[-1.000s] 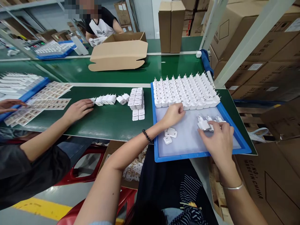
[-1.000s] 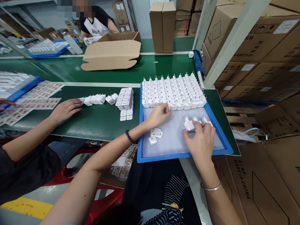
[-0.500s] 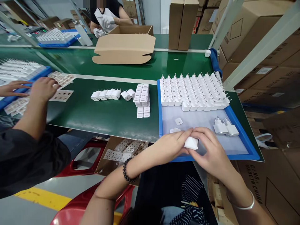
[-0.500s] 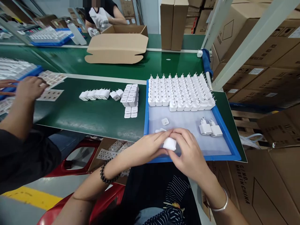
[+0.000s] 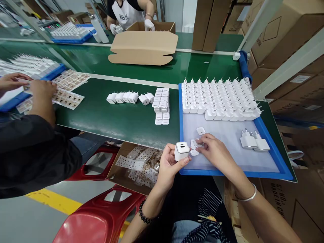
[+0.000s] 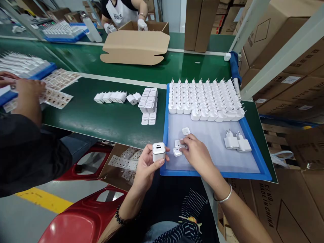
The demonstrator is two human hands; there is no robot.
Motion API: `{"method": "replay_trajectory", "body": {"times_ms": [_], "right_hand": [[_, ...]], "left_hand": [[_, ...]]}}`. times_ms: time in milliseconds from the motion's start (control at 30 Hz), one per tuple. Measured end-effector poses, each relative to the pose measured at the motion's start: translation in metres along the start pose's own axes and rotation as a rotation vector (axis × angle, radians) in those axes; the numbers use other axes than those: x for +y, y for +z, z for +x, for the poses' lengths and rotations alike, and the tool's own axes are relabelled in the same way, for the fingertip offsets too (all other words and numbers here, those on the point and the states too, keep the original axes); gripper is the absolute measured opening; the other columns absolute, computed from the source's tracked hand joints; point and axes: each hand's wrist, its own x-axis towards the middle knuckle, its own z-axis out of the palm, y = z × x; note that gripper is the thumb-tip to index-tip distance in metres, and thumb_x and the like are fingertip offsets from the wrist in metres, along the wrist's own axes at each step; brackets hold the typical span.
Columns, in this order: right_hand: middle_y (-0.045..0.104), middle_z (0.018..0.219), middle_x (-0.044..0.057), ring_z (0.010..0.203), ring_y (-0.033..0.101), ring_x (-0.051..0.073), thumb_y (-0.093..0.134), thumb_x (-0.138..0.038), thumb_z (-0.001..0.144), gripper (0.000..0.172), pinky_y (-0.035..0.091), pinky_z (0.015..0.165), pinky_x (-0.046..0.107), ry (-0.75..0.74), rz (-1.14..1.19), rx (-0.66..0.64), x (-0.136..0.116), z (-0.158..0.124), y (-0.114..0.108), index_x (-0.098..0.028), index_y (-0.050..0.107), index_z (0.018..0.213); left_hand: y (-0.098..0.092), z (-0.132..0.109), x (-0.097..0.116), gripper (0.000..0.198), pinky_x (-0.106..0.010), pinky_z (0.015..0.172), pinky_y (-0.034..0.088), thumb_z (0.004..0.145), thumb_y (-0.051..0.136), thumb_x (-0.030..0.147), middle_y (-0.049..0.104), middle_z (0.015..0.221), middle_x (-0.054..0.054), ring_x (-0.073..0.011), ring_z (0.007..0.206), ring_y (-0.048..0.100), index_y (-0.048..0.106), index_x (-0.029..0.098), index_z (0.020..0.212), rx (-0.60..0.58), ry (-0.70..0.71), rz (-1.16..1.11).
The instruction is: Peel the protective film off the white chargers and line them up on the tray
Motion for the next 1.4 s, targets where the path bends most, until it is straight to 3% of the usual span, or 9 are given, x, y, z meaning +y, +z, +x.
{"method": "replay_trajectory", "body": {"times_ms": [100, 200, 500, 667, 800, 933, 1033, 1200, 1400], "right_hand": [[0.067, 0.113, 0.009, 0.073, 0.064, 0.019, 0.067, -0.011, 0.084, 0.011, 0.050, 0.076, 0.037, -0.007, -0.005, 0.008, 0.000, -0.004, -0.002, -0.018, 0.074, 0.087], [0.068, 0.116, 0.010, 0.077, 0.065, 0.020, 0.064, -0.012, 0.086, 0.012, 0.049, 0.078, 0.038, -0.031, 0.016, 0.021, 0.002, -0.008, -0.005, -0.019, 0.074, 0.084], [0.073, 0.082, 0.006, 0.074, 0.065, 0.021, 0.067, -0.032, 0.093, 0.016, 0.050, 0.068, 0.034, -0.051, 0.293, 0.106, 0.005, -0.013, -0.022, -0.020, 0.072, 0.084], [0.076, 0.102, 0.005, 0.091, 0.073, 0.019, 0.054, -0.040, 0.105, 0.019, 0.061, 0.077, 0.033, -0.132, 0.551, 0.193, -0.013, -0.031, -0.039, -0.023, 0.059, 0.097], [0.075, 0.086, -0.001, 0.071, 0.072, 0.013, 0.066, -0.029, 0.101, 0.009, 0.061, 0.067, 0.024, -0.195, 0.712, 0.123, -0.032, -0.045, -0.051, -0.024, 0.062, 0.094], [0.077, 0.088, -0.001, 0.076, 0.071, 0.010, 0.079, -0.020, 0.090, 0.007, 0.058, 0.069, 0.016, -0.216, 0.629, 0.103, -0.045, -0.051, -0.060, -0.025, 0.077, 0.095], [0.078, 0.087, -0.003, 0.072, 0.069, 0.009, 0.076, -0.020, 0.093, 0.032, 0.056, 0.065, 0.016, -0.160, 0.644, 0.086, -0.050, -0.054, -0.063, -0.030, 0.071, 0.122], [0.067, 0.068, -0.006, 0.060, 0.060, 0.007, 0.068, -0.019, 0.099, 0.008, 0.047, 0.057, 0.015, -0.209, 0.630, -0.012, -0.059, -0.063, -0.068, -0.027, 0.067, 0.098], [0.067, 0.076, -0.001, 0.066, 0.060, 0.011, 0.061, -0.027, 0.103, 0.026, 0.049, 0.061, 0.020, -0.150, 0.547, -0.145, -0.068, -0.065, -0.074, -0.032, 0.078, 0.122]], "left_hand": [[0.002, -0.001, -0.001, 0.049, -0.021, 0.064, 0.044, 0.077, 0.089, 0.036, 0.064, 0.091, 0.004, -0.0085, 0.067, 0.056, 0.051, 0.022, 0.104, -0.004, -0.019, 0.005], [0.003, 0.001, 0.001, 0.052, -0.021, 0.068, 0.040, 0.080, 0.087, 0.037, 0.058, 0.092, 0.003, -0.0090, 0.073, 0.049, 0.056, 0.022, 0.119, -0.016, -0.003, 0.056], [0.004, -0.007, 0.008, 0.043, -0.024, 0.083, 0.038, 0.094, 0.072, 0.050, 0.057, 0.107, -0.003, -0.0149, 0.092, 0.048, 0.060, 0.023, 0.125, -0.295, 0.081, 0.154], [0.004, -0.007, 0.010, 0.037, -0.025, 0.083, 0.037, 0.098, 0.065, 0.049, 0.054, 0.109, -0.004, -0.0153, 0.092, 0.045, 0.061, 0.022, 0.123, -0.393, 0.115, 0.178], [0.008, -0.003, 0.014, 0.036, -0.026, 0.080, 0.037, 0.099, 0.063, 0.049, 0.053, 0.105, -0.004, -0.0159, 0.089, 0.045, 0.060, 0.021, 0.122, -0.453, 0.141, 0.205], [0.011, 0.001, 0.020, 0.035, -0.028, 0.084, 0.038, 0.099, 0.063, 0.047, 0.054, 0.109, -0.004, -0.0171, 0.093, 0.047, 0.060, 0.022, 0.124, -0.488, 0.173, 0.246], [0.013, 0.004, 0.025, 0.035, -0.028, 0.087, 0.039, 0.099, 0.064, 0.045, 0.055, 0.114, -0.005, -0.0175, 0.096, 0.049, 0.059, 0.022, 0.124, -0.523, 0.179, 0.240], [0.014, 0.009, 0.031, 0.037, -0.028, 0.088, 0.040, 0.099, 0.063, 0.047, 0.056, 0.114, -0.006, -0.0176, 0.097, 0.051, 0.059, 0.020, 0.124, -0.568, 0.195, 0.246], [0.011, 0.007, 0.033, 0.044, -0.031, 0.091, 0.042, 0.098, 0.063, 0.053, 0.057, 0.113, -0.006, -0.0199, 0.099, 0.052, 0.057, 0.020, 0.126, -0.567, 0.176, 0.294]]}}
